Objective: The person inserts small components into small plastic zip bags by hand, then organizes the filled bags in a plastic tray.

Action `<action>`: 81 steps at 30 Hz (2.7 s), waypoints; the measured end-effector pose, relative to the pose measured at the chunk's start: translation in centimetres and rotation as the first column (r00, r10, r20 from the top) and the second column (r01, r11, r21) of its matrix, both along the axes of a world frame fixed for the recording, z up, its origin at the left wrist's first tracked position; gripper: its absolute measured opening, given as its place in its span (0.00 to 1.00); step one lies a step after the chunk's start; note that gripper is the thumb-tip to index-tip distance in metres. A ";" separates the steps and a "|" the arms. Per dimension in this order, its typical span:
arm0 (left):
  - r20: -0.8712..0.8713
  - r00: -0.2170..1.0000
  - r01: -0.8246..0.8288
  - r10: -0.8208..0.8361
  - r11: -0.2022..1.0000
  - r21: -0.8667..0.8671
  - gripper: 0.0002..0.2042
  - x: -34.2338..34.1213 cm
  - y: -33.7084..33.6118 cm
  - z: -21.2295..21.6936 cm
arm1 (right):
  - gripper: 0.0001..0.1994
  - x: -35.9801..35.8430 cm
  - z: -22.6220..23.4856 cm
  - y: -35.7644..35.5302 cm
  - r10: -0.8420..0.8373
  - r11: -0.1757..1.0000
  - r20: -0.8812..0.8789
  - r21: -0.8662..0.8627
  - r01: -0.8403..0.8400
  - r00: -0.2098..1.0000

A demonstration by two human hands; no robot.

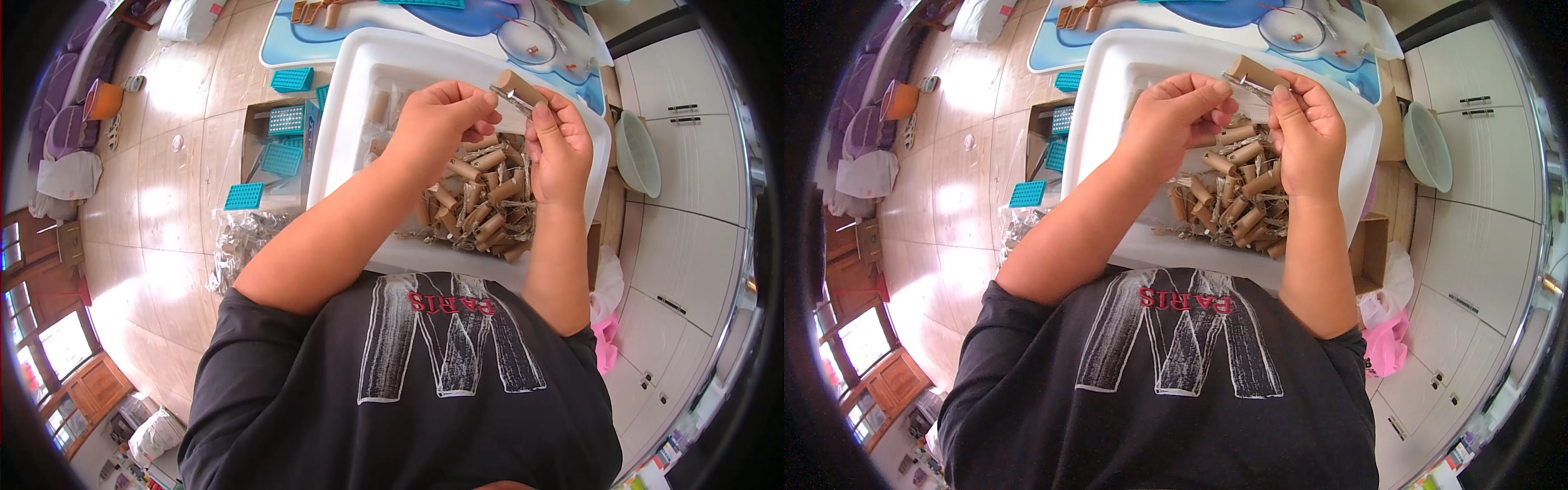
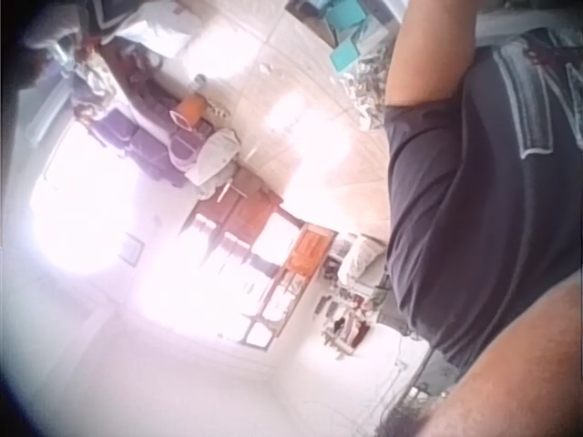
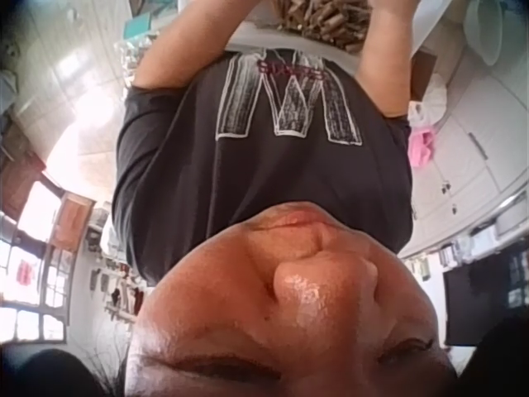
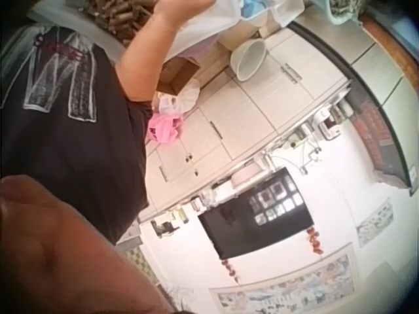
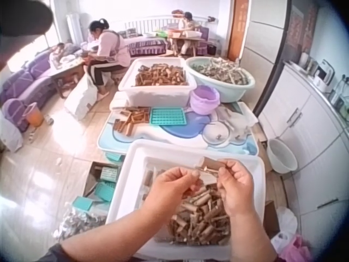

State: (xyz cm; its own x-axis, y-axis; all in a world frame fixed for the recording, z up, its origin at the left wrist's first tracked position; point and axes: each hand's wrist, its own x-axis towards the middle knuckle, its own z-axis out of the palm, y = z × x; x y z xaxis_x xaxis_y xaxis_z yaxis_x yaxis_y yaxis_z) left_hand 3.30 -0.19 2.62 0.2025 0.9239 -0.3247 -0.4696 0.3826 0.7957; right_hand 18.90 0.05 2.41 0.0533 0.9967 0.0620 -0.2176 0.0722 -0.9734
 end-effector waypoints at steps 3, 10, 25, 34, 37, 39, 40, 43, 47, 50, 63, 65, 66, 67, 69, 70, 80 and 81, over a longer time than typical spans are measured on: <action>-0.142 0.989 0.002 0.040 0.960 0.280 0.08 -0.5 0.3 -1.0 | 0.11 0.9 -0.1 0.3 0.048 0.994 -0.117 -0.092 -0.059 0.992; -0.142 0.990 0.068 -0.007 0.900 0.431 0.09 -1.1 1.2 -1.8 | 0.10 1.3 -0.5 0.4 0.121 0.959 -0.227 -0.225 -0.173 0.966; -0.497 0.779 0.192 0.382 0.609 0.770 0.08 -1.0 0.9 -1.5 | 0.09 1.0 -0.5 0.3 0.154 0.934 -0.290 -0.270 -0.235 0.945; -0.517 0.758 0.193 0.397 0.621 0.760 0.06 -0.8 0.7 -1.4 | 0.09 0.7 -0.4 0.3 0.152 0.936 -0.289 -0.265 -0.232 0.945; -0.444 0.854 0.094 0.272 0.758 0.645 0.04 -0.6 0.5 -1.5 | 0.09 1.2 -0.3 0.4 0.096 0.954 -0.283 -0.249 -0.169 0.954; -0.376 0.889 -0.040 0.263 0.861 0.507 0.06 -0.7 1.0 -2.4 | 0.08 1.8 -0.3 0.7 0.066 0.965 -0.285 -0.226 -0.134 0.956; -0.376 0.889 -0.038 0.261 0.861 0.507 0.06 -0.8 1.1 -2.8 | 0.08 2.1 -0.2 0.9 0.055 0.977 -0.295 -0.180 -0.112 0.954; -0.827 0.468 0.233 0.310 0.860 0.455 0.10 -0.9 1.5 -4.5 | 0.08 2.6 0.2 1.0 0.030 0.991 -0.305 -0.116 -0.068 0.952; -0.925 0.349 0.308 0.153 0.913 0.267 0.14 0.3 2.8 -5.5 | 0.08 2.6 0.4 1.0 0.005 0.998 -0.318 -0.063 -0.027 0.948; -0.957 0.287 0.347 -0.049 0.936 0.056 0.16 2.1 3.8 -4.8 | 0.08 2.6 0.5 0.9 0.013 0.998 -0.320 -0.056 -0.032 0.947; -0.850 0.501 0.416 0.166 0.815 0.404 0.09 2.6 4.5 -6.5 | 0.08 2.8 -0.3 1.2 -0.024 0.995 -0.369 -0.102 -0.015 0.929; -0.851 0.497 0.411 0.170 0.818 0.403 0.09 2.5 4.5 -6.8 | 0.08 2.7 -0.5 1.2 -0.024 0.994 -0.366 -0.105 -0.015 0.930; -0.853 0.494 0.409 0.169 0.820 0.400 0.08 2.5 4.5 -6.5 | 0.09 2.8 -0.6 1.2 -0.030 0.994 -0.362 -0.110 -0.011 0.932; -0.853 0.493 0.410 0.169 0.820 0.399 0.08 2.4 4.5 -6.3 | 0.09 2.7 -0.8 1.3 -0.030 0.994 -0.362 -0.110 -0.011 0.932; -0.861 0.509 0.417 -0.013 0.878 0.233 0.09 2.0 4.6 -5.7 | 0.08 2.5 -1.1 1.6 -0.061 0.990 -0.338 -0.141 0.013 0.939; -0.861 0.509 0.418 -0.013 0.878 0.234 0.09 1.8 4.6 -5.8 | 0.08 2.3 -1.4 1.8 -0.061 0.990 -0.338 -0.141 0.014 0.939; -0.817 0.570 0.338 -0.093 0.932 0.129 0.11 -1.4 3.1 -4.6 | 0.09 1.3 -3.5 2.6 -0.108 0.975 -0.219 -0.215 0.060 0.970; -0.829 0.557 0.353 -0.062 0.920 0.169 0.12 -1.3 2.9 -4.4 | 0.09 1.3 -3.4 2.5 -0.101 0.974 -0.222 -0.219 0.051 0.970</action>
